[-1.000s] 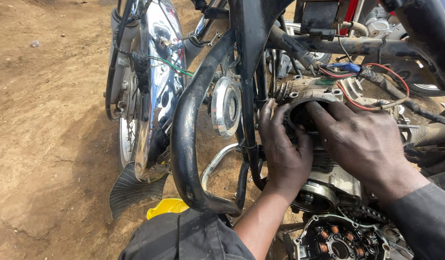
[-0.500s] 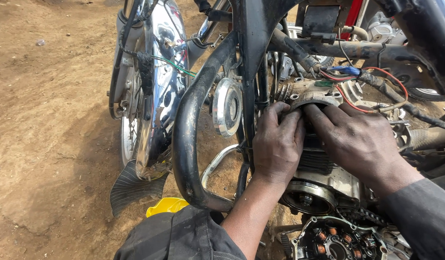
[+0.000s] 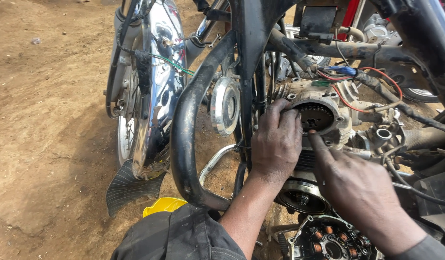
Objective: The person removes bolts from the motorcycle engine cylinder head using a wrench, then removes the cylinder head to expose the piston. They inspect the piston and cylinder interior, then reposition the cylinder head and begin reinstalling the bolts.
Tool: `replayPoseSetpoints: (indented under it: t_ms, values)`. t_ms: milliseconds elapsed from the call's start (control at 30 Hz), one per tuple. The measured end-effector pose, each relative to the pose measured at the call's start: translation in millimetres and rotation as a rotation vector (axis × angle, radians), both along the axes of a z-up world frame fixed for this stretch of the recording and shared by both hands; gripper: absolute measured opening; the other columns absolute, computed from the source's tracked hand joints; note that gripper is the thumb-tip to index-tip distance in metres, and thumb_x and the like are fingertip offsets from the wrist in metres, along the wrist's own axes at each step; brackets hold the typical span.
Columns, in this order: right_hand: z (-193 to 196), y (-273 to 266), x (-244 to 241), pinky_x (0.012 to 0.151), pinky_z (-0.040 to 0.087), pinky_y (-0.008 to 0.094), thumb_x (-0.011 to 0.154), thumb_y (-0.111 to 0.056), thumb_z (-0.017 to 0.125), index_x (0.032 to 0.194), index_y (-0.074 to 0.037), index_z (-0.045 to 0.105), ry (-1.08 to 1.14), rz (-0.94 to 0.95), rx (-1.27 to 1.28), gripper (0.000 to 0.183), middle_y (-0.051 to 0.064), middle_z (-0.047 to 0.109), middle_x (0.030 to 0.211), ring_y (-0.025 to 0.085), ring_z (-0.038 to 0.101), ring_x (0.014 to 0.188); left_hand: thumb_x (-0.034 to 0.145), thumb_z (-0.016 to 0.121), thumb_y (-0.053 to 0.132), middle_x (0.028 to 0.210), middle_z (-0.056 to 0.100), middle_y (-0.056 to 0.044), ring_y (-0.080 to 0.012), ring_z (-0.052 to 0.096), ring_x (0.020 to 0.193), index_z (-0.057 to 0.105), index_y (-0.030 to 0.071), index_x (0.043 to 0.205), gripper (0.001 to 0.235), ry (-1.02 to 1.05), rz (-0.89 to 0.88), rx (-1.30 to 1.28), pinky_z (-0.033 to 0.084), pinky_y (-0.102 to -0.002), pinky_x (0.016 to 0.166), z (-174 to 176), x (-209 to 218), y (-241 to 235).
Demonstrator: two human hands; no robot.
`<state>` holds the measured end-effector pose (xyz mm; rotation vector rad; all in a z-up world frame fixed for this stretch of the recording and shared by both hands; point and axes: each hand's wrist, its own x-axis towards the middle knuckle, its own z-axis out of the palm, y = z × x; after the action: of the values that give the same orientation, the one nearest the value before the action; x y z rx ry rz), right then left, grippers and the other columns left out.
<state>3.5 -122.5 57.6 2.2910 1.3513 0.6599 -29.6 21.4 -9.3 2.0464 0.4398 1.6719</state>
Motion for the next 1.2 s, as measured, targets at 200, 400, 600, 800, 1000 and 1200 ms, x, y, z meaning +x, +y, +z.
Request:
replayPoseSetpoints:
  t_ms: [200,400,600,800,1000,1200]
  values:
    - [-9.7,1.7,9.6,0.038,0.047,0.034,0.088,-0.032,0.055,0.157,-0.023,0.05,-0.168,0.03,0.05,0.07,-0.007,0.068,0.061,0.017,0.067,0.044,0.099,0.063,0.011,0.124,0.058,-0.011,-0.0315,0.066,0.094,0.066,0.006,0.103,0.007,-0.018,-0.001,-0.001,0.058,-0.04,0.076,1.5,6.1,-3.7]
    - [7.6,10.5,8.7,0.044,0.055,0.041,0.084,-0.029,0.052,0.162,-0.014,0.04,-0.063,-0.017,-0.063,0.08,-0.001,0.073,0.06,0.026,0.074,0.051,0.098,0.063,0.012,0.122,0.059,-0.008,-0.0303,0.067,0.096,0.064,0.008,0.1,0.005,-0.016,0.014,-0.022,0.059,-0.038,0.071,-1.2,12.7,-3.4]
    - [12.2,13.0,10.6,0.041,0.054,0.043,0.081,-0.031,0.053,0.158,-0.019,0.044,-0.086,-0.04,-0.082,0.079,-0.002,0.075,0.058,0.026,0.076,0.049,0.096,0.065,0.01,0.12,0.06,-0.01,-0.0305,0.067,0.095,0.063,0.006,0.099,0.005,-0.021,0.057,0.017,0.058,-0.038,0.076,-1.2,13.8,-3.1]
    - [17.1,14.4,12.6,0.035,0.05,0.036,0.085,-0.028,0.055,0.146,-0.014,0.054,-0.208,0.093,-0.033,0.063,-0.004,0.068,0.052,0.019,0.068,0.039,0.097,0.066,0.014,0.122,0.059,-0.01,-0.0307,0.067,0.094,0.062,0.007,0.097,0.008,0.013,0.062,0.035,0.057,-0.04,0.077,-3.6,19.9,-0.5]
    - [14.4,11.7,18.5,0.04,0.055,0.041,0.084,-0.029,0.054,0.154,-0.017,0.048,-0.131,0.023,-0.041,0.071,-0.002,0.072,0.055,0.023,0.072,0.044,0.095,0.067,0.011,0.118,0.059,-0.012,-0.0313,0.067,0.095,0.061,0.006,0.095,0.008,-0.014,0.05,0.058,0.058,-0.04,0.079,1.7,19.7,1.5]
    - [9.2,13.3,24.0,0.04,0.052,0.043,0.087,-0.028,0.053,0.14,-0.021,0.051,-0.112,0.023,0.021,0.054,-0.001,0.071,0.059,0.026,0.074,0.051,0.095,0.067,0.015,0.137,0.057,-0.021,-0.0386,0.061,0.128,0.043,0.002,0.138,0.051,-0.005,-0.191,-0.187,0.054,-0.043,0.106,-3.8,13.4,-0.4]
